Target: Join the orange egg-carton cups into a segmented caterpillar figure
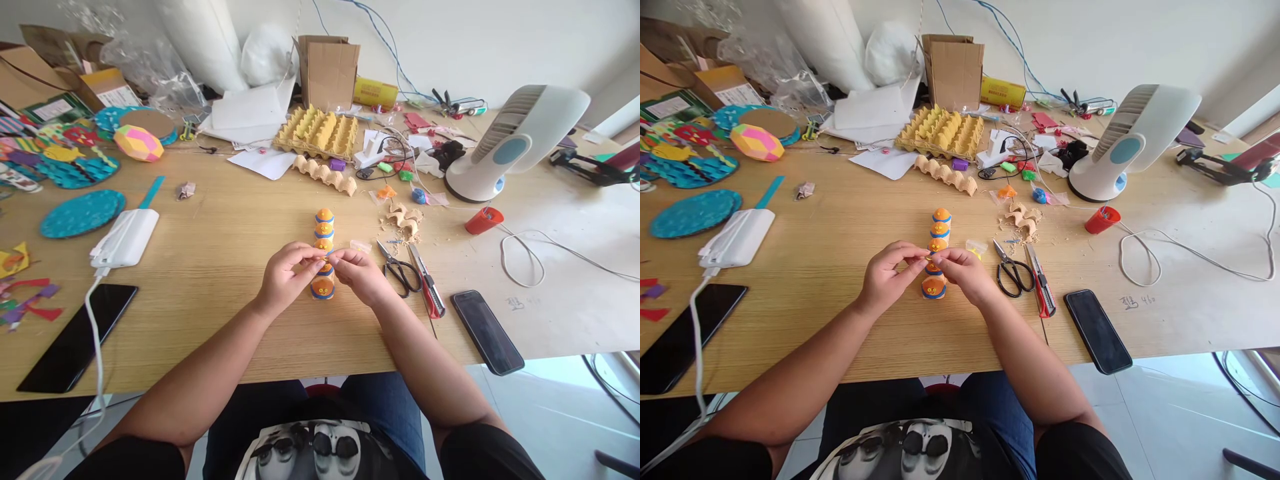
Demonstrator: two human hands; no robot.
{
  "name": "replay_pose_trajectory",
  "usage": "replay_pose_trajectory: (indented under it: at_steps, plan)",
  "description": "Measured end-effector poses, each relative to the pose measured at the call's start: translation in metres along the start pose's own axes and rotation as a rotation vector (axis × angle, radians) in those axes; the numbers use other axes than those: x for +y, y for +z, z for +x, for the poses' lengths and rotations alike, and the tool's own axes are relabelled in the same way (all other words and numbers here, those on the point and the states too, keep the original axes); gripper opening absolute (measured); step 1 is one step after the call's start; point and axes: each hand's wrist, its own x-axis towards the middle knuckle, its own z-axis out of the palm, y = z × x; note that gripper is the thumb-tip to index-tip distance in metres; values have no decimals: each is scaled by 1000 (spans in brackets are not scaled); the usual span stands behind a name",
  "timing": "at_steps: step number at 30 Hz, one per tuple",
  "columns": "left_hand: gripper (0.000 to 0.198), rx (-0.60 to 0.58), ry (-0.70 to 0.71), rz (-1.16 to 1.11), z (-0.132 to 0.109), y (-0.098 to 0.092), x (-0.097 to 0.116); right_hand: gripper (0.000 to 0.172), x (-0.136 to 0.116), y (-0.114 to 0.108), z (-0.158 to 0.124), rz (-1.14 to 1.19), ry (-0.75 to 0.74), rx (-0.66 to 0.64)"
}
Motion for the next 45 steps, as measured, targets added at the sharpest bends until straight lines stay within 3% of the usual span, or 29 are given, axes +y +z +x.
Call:
replay_pose_trajectory:
  at_steps: [7,23,29,35,41,45]
  plan:
    - [11,36,125,140,-1,-1,-1,37,-1,1,0,8,-7,-5]
    - [14,19,233,293,-2,-3,-2,39,0,1,-1,-47,-5,-1]
    - [11,32,246,312,-2,-5,-2,38,1,2,-1,-43,-11,-7]
    - [29,40,232,276,-2,-4,-4,38,-1,3,-1,-36,-21,4]
    - [10,23,185,255,0,-3,0,39,-3,3,-2,-43,-8,2]
    - [10,30,146,264,-1,-4,-1,40,-3,3,-2,-35,4,6]
